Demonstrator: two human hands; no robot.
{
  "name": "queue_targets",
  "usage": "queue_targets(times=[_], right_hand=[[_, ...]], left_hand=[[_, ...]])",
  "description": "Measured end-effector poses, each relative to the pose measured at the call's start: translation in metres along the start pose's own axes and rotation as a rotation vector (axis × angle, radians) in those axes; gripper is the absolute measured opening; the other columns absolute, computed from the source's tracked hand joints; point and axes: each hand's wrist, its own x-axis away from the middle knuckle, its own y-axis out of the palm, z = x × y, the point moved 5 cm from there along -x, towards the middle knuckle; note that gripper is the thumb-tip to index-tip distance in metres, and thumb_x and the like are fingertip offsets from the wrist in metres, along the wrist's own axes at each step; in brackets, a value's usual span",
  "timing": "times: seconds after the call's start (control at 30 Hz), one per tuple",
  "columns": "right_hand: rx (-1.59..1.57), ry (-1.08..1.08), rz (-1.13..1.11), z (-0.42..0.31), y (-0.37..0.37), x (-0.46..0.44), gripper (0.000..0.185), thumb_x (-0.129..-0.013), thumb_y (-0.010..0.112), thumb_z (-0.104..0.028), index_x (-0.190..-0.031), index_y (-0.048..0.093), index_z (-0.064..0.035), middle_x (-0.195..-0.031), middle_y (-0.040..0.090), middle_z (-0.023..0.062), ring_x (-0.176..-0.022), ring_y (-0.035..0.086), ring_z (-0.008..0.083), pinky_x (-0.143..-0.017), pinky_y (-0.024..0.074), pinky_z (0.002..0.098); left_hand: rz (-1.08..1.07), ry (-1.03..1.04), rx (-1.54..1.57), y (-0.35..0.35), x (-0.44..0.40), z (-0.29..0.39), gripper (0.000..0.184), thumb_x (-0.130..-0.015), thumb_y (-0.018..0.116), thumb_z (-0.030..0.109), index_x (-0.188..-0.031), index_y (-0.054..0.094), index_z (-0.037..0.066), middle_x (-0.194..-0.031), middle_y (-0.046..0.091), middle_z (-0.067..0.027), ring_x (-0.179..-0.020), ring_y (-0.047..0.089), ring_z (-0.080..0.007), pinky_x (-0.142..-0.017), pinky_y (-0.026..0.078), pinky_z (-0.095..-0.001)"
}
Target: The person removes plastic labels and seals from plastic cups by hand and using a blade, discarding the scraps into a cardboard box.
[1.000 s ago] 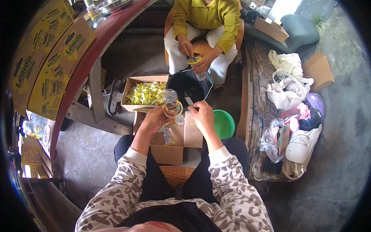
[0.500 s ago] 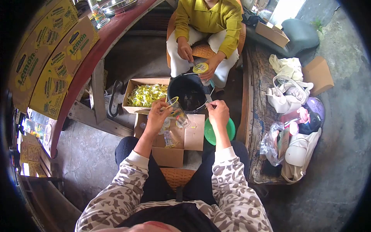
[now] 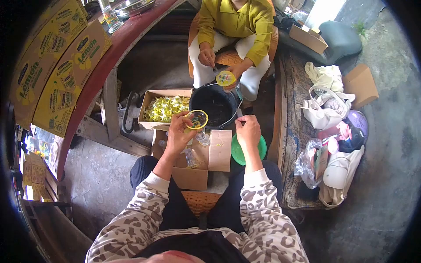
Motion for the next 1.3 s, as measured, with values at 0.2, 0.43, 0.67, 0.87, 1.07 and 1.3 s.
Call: queue_targets(times=[0.2,0.43,0.67,0.87,1.07,1.3], right_hand=[[-0.342,-0.2,-0.125,-0.021,0.019,0.013,0.008,-0.079,0.074,-0.006,-0.085,0.07,-0.0023,-0.087,0.065,0.0132,-0.077,0.066,0.0281,-0.071,0.0509,0.0366],[-0.399,-0.259,-0.123,-0.035,0.025,0.023,0.01,-0.079,0.073,-0.001,-0.087,0.068,-0.0014,-0.087,0.065,0.013,-0.078,0.067,0.0272,-0.07,0.0514,0.0356],[-0.476,-0.073,-0.081,-0.032,0.022,0.022,0.019,-0.078,0.075,-0.003,-0.094,0.065,-0.0046,-0.084,0.067,0.0116,-0.077,0.067,0.0242,-0.069,0.0514,0.0343],[-0.36,-0.13,-0.005,-0.036,0.013,0.023,0.019,-0.079,0.076,-0.007,-0.096,0.068,-0.0079,-0.084,0.068,0.0092,-0.078,0.068,0.0253,-0.069,0.0516,0.036],[-0.196,-0.197,-0.023,-0.035,0.019,0.021,0.01,-0.081,0.074,-0.012,-0.09,0.071,-0.0092,-0.085,0.068,0.0063,-0.08,0.067,0.025,-0.071,0.0506,0.0373],[-0.339,-0.163,-0.141,-0.031,0.017,0.012,0.014,-0.079,0.074,-0.009,-0.091,0.071,-0.0036,-0.084,0.071,0.0116,-0.077,0.07,0.0243,-0.07,0.0528,0.0345]], left_hand=[[0.077,-0.061,-0.061,0.003,0.001,0.001,0.066,-0.071,0.084,0.004,-0.126,0.048,-0.001,-0.125,0.054,-0.0159,-0.113,0.059,-0.0234,-0.096,0.049,-0.034],[0.02,-0.094,-0.181,0.004,0.001,0.005,0.077,-0.071,0.083,0.007,-0.134,0.04,-0.001,-0.125,0.058,-0.0156,-0.113,0.06,-0.0217,-0.099,0.047,-0.0331],[0.012,-0.046,-0.061,0.007,-0.002,-0.005,0.077,-0.071,0.081,0.004,-0.135,0.038,0.001,-0.126,0.059,-0.0155,-0.119,0.058,-0.0226,-0.101,0.045,-0.0339],[-0.006,-0.035,-0.161,0.01,-0.002,0.005,0.078,-0.069,0.078,-0.002,-0.135,0.037,0.001,-0.127,0.058,-0.0158,-0.12,0.057,-0.0233,-0.103,0.044,-0.0339],[-0.006,0.014,-0.119,0.008,0.0,0.003,0.078,-0.069,0.078,-0.001,-0.135,0.037,0.0,-0.126,0.059,-0.0148,-0.12,0.057,-0.0232,-0.102,0.044,-0.0333],[0.067,-0.056,-0.064,-0.014,0.004,-0.001,0.065,-0.081,0.078,0.013,-0.133,0.042,-0.001,-0.115,0.062,-0.01,-0.106,0.06,-0.0167,-0.092,0.048,-0.0305]])
